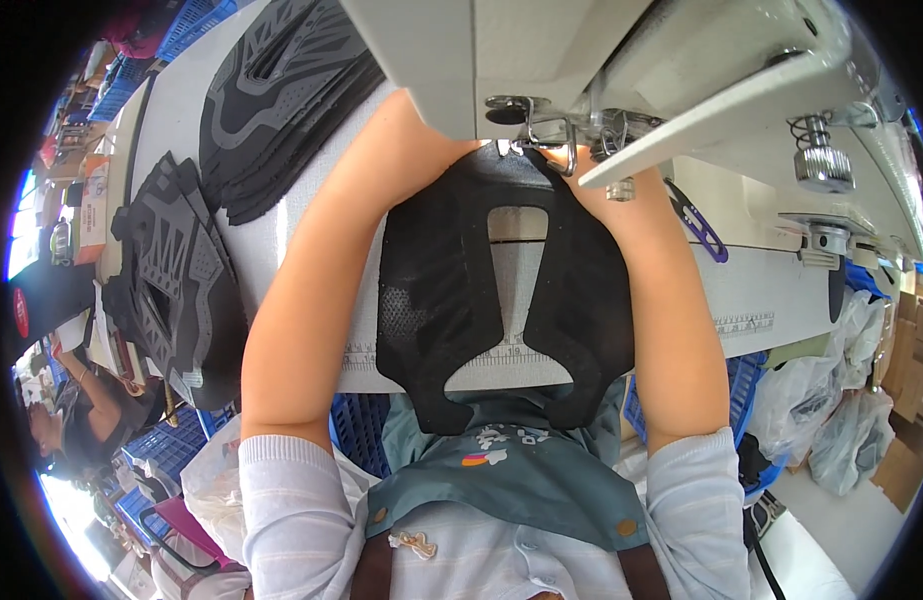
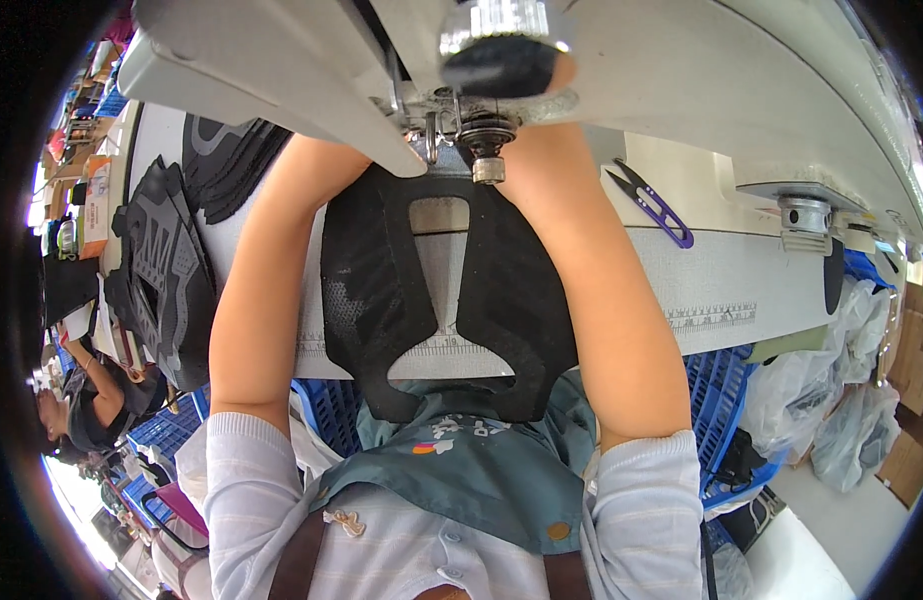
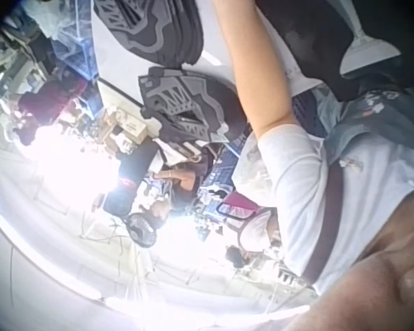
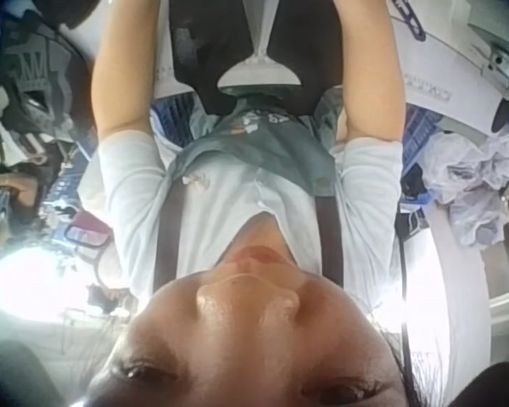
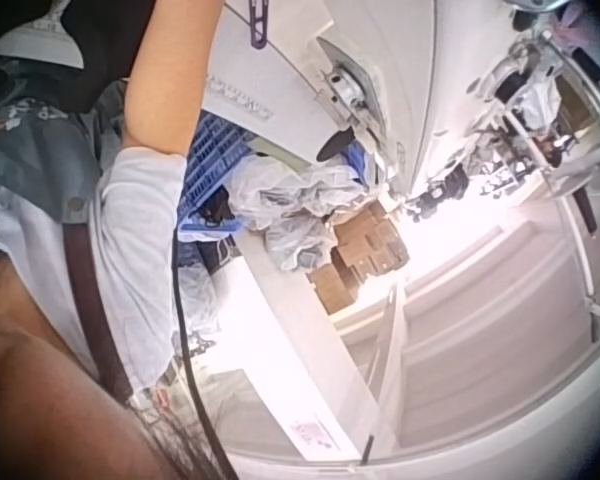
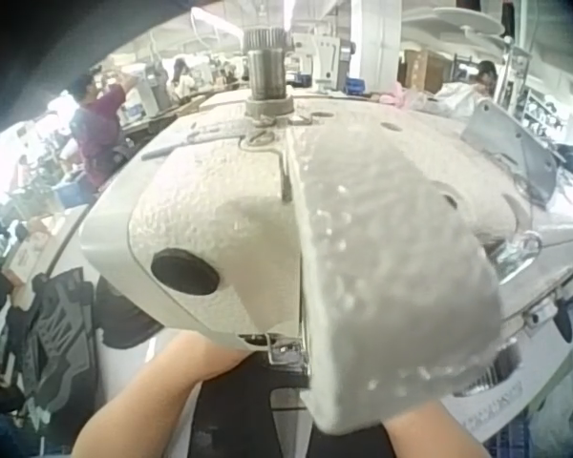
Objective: Using an industrial sewing machine to stitch together components for the upper part of a shoe.
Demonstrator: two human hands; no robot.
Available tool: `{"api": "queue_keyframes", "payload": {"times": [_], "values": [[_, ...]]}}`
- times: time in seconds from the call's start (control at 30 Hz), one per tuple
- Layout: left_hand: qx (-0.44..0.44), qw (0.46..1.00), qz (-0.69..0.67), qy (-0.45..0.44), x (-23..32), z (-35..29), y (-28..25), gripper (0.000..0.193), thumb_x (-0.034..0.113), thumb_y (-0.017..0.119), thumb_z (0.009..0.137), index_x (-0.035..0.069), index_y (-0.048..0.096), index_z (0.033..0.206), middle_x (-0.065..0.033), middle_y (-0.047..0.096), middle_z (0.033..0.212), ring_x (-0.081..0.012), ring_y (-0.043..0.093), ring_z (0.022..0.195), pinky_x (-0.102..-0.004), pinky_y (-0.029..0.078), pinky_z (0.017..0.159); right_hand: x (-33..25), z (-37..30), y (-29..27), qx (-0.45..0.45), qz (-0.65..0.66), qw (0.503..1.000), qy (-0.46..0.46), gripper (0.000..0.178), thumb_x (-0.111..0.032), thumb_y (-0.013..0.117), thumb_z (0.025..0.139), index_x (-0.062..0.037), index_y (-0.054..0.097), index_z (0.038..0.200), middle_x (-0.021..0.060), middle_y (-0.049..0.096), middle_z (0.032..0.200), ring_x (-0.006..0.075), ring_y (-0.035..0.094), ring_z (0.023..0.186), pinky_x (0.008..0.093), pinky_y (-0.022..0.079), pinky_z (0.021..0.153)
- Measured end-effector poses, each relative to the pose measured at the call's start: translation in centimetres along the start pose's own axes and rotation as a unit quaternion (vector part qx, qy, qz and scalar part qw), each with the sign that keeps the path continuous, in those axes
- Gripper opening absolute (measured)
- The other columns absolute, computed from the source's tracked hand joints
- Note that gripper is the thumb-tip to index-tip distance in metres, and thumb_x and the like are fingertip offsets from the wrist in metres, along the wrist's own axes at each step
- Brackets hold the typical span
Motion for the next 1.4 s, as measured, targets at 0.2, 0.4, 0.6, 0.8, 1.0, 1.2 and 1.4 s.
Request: {"api": "queue_keyframes", "payload": {"times": [0.2,0.4,0.6,0.8,1.0,1.2,1.4], "values": [[-0.01,1.0,-0.022,-0.014,0.2,-0.1,-0.2,0.023,0.016,0.065,0.077,0.0,0.063,0.092,-0.0181,0.065,0.084,-0.031,0.062,0.078,-0.0347,0.048,0.07,-0.2,0.0,-0.1,-0.007,0.016,1.0,0.015,0.02,-0.028,0.061,0.083,-0.0101,0.071,0.087,0.0128,0.068,0.079,0.0295,0.066,0.075,0.0381,0.052,0.069],[-0.011,1.0,0.021,-0.002,0.3,0.0,-0.3,0.022,0.016,0.065,0.077,0.0,0.064,0.092,-0.0182,0.064,0.084,-0.0319,0.062,0.079,-0.0354,0.048,0.07,-0.5,0.1,-0.7,0.08,0.027,0.996,-0.035,0.026,-0.028,0.06,0.084,-0.0087,0.067,0.1,0.0122,0.068,0.092,0.0284,0.065,0.086,0.0374,0.052,0.079],[-0.007,1.0,0.025,0.01,0.0,0.0,0.0,0.022,0.017,0.063,0.078,0.001,0.064,0.093,-0.0185,0.064,0.085,-0.033,0.061,0.081,-0.0358,0.048,0.071,0.1,-0.2,-0.2,-0.079,0.049,0.992,0.082,0.033,-0.031,0.057,0.087,-0.0123,0.06,0.114,0.0113,0.061,0.116,0.0285,0.058,0.106,0.037,0.046,0.091],[0.021,1.0,-0.004,0.021,-0.4,0.1,0.2,0.024,0.018,0.062,0.078,0.001,0.063,0.094,-0.0192,0.064,0.088,-0.0337,0.061,0.083,-0.0358,0.048,0.073,0.9,-0.3,1.5,-0.231,0.006,0.961,0.15,0.031,-0.035,0.052,0.089,-0.0181,0.061,0.113,0.008,0.06,0.116,0.028,0.055,0.111,0.0389,0.043,0.094],[0.026,0.997,-0.068,-0.009,-0.7,0.0,0.2,0.023,0.017,0.061,0.078,0.0,0.063,0.093,-0.0206,0.064,0.087,-0.0347,0.061,0.084,-0.0363,0.048,0.072,1.0,-0.5,1.3,-0.16,0.013,0.978,0.13,0.03,-0.038,0.054,0.087,-0.015,0.065,0.104,0.0109,0.065,0.102,0.0311,0.06,0.098,0.0388,0.048,0.085],[0.033,0.997,-0.077,-0.007,-0.3,-0.2,0.1,0.024,0.018,0.059,0.078,-0.001,0.063,0.092,-0.0214,0.063,0.087,-0.0363,0.06,0.082,-0.0375,0.048,0.071,2.1,-0.6,2.9,-0.237,-0.03,0.96,0.147,0.03,-0.038,0.055,0.087,-0.0134,0.066,0.1,0.0122,0.065,0.099,0.0319,0.061,0.095,0.0394,0.048,0.083],[0.056,0.993,-0.099,-0.007,-0.1,-0.4,-0.1,0.023,0.017,0.06,0.078,-0.001,0.062,0.092,-0.0219,0.063,0.088,-0.0374,0.059,0.084,-0.0375,0.048,0.072,1.0,-0.4,1.8,-0.124,-0.032,0.986,0.11,0.027,-0.032,0.062,0.082,-0.006,0.068,0.087,0.0136,0.066,0.086,0.0306,0.064,0.083,0.0387,0.051,0.072]]}}
Point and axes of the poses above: each hand's wrist, its own z-axis towards the middle knuckle, its own y-axis out of the palm, x = y × z, the point moved 5 cm from there along z, towards the middle knuckle
